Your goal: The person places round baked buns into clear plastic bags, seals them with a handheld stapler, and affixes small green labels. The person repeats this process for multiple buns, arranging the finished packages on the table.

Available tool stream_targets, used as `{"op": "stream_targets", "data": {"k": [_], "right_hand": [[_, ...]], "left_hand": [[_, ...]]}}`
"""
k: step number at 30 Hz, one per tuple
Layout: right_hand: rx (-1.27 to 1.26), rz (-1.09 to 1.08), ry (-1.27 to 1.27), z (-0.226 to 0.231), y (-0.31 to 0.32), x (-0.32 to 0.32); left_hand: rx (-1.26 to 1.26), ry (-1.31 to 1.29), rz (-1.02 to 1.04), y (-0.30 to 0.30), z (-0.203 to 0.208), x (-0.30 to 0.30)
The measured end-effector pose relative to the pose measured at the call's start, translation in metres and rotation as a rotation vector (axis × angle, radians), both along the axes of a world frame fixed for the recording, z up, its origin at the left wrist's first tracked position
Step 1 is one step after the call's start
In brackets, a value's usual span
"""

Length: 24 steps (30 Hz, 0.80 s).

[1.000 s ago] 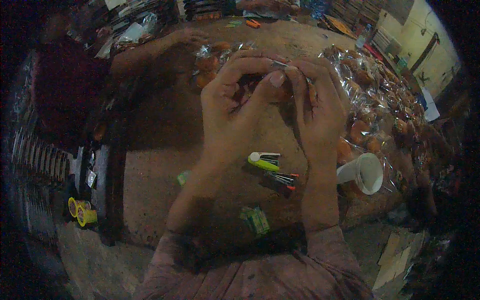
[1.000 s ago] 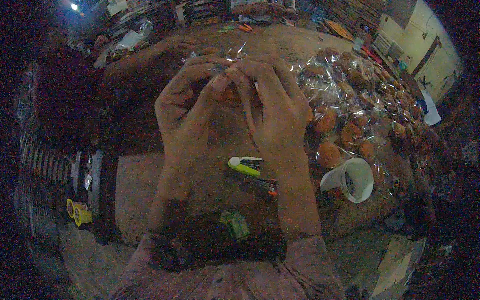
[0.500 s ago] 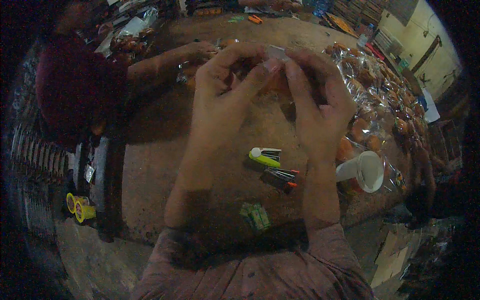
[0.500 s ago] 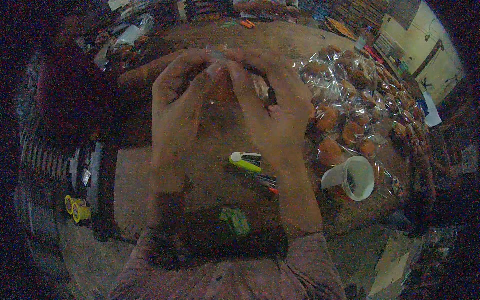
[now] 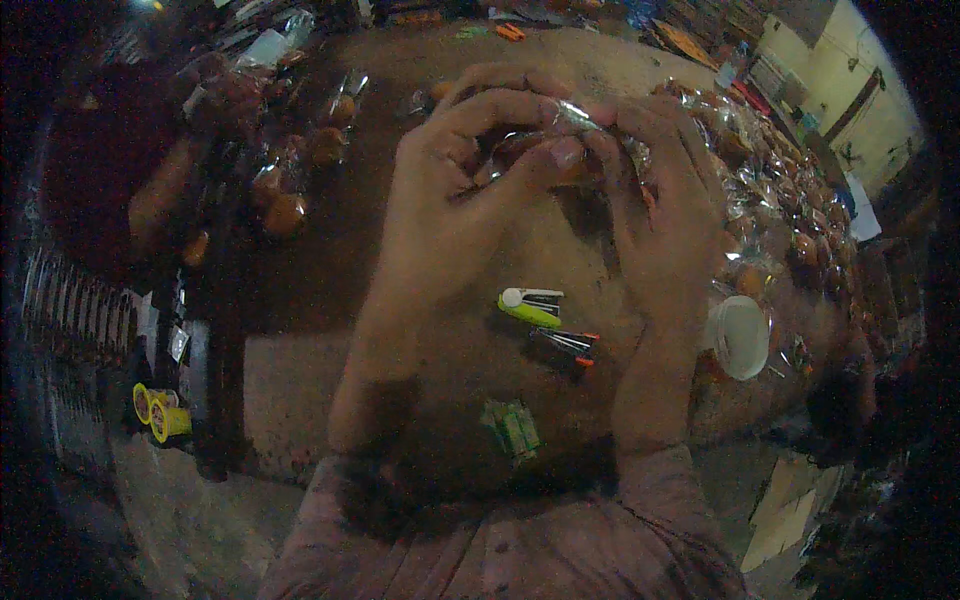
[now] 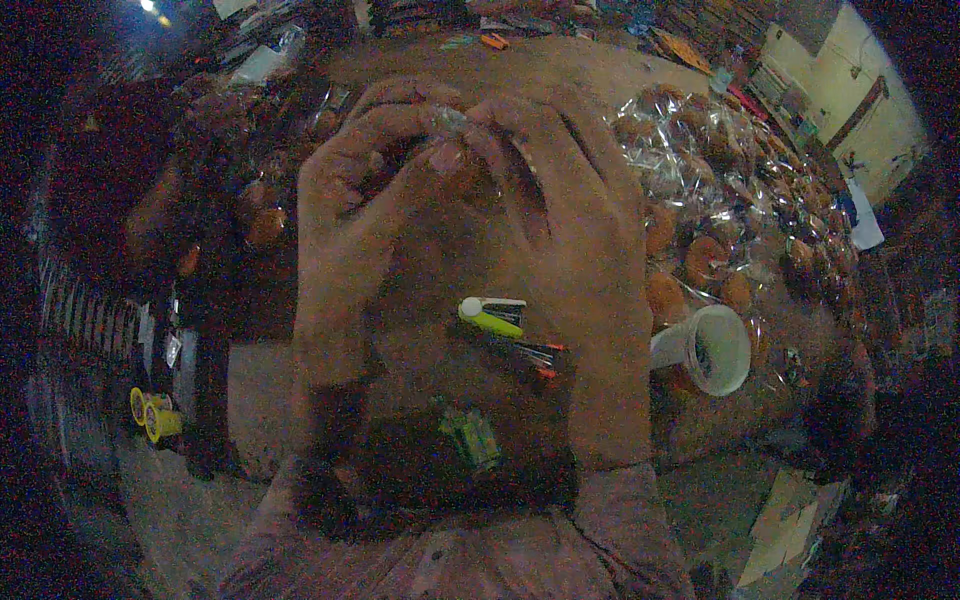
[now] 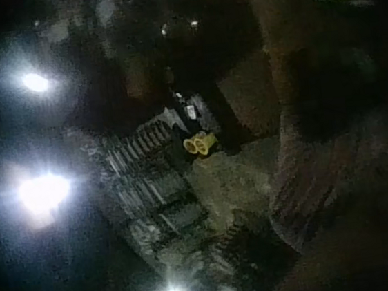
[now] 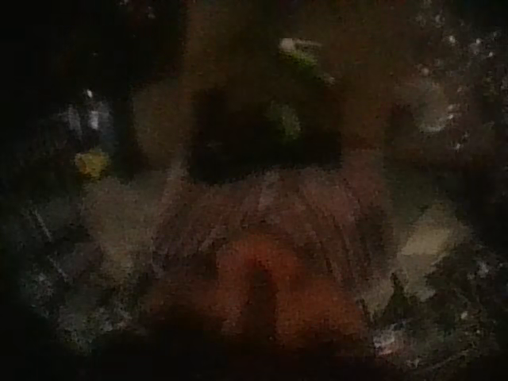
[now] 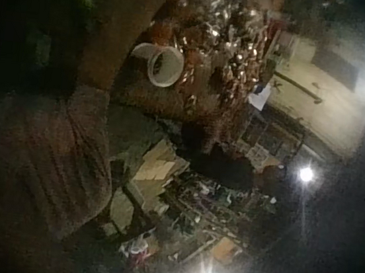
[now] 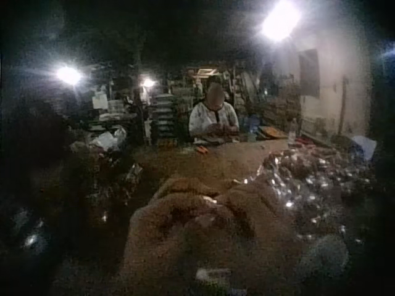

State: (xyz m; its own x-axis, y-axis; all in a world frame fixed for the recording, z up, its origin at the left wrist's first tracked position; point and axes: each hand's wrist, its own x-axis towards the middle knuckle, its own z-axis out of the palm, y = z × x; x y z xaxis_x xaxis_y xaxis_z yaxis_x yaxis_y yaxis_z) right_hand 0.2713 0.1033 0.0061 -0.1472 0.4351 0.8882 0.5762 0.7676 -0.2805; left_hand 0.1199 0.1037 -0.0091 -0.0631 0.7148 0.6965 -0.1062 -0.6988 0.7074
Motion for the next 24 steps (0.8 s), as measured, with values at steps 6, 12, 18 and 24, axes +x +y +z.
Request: {"op": "stream_targets", "data": {"k": [6, 12, 18, 24], "right_hand": [[-0.223, -0.189, 0.004, -0.015, -0.002, 0.016], [-0.356, 0.310, 0.049, -0.043, -0.019, 0.021], [-0.665, 0.502, -0.839, -0.113, -0.117, 0.065], [-0.488, 0.540, -0.940, -0.174, -0.147, 0.078]], "left_hand": [[-0.314, -0.070, 0.073, -0.026, -0.002, 0.014], [-0.500, -0.146, 0.046, -0.077, -0.010, -0.022], [-0.623, -0.202, 0.042, -0.080, -0.059, -0.042], [-0.707, -0.269, 0.016, -0.073, -0.126, -0.028]]}}
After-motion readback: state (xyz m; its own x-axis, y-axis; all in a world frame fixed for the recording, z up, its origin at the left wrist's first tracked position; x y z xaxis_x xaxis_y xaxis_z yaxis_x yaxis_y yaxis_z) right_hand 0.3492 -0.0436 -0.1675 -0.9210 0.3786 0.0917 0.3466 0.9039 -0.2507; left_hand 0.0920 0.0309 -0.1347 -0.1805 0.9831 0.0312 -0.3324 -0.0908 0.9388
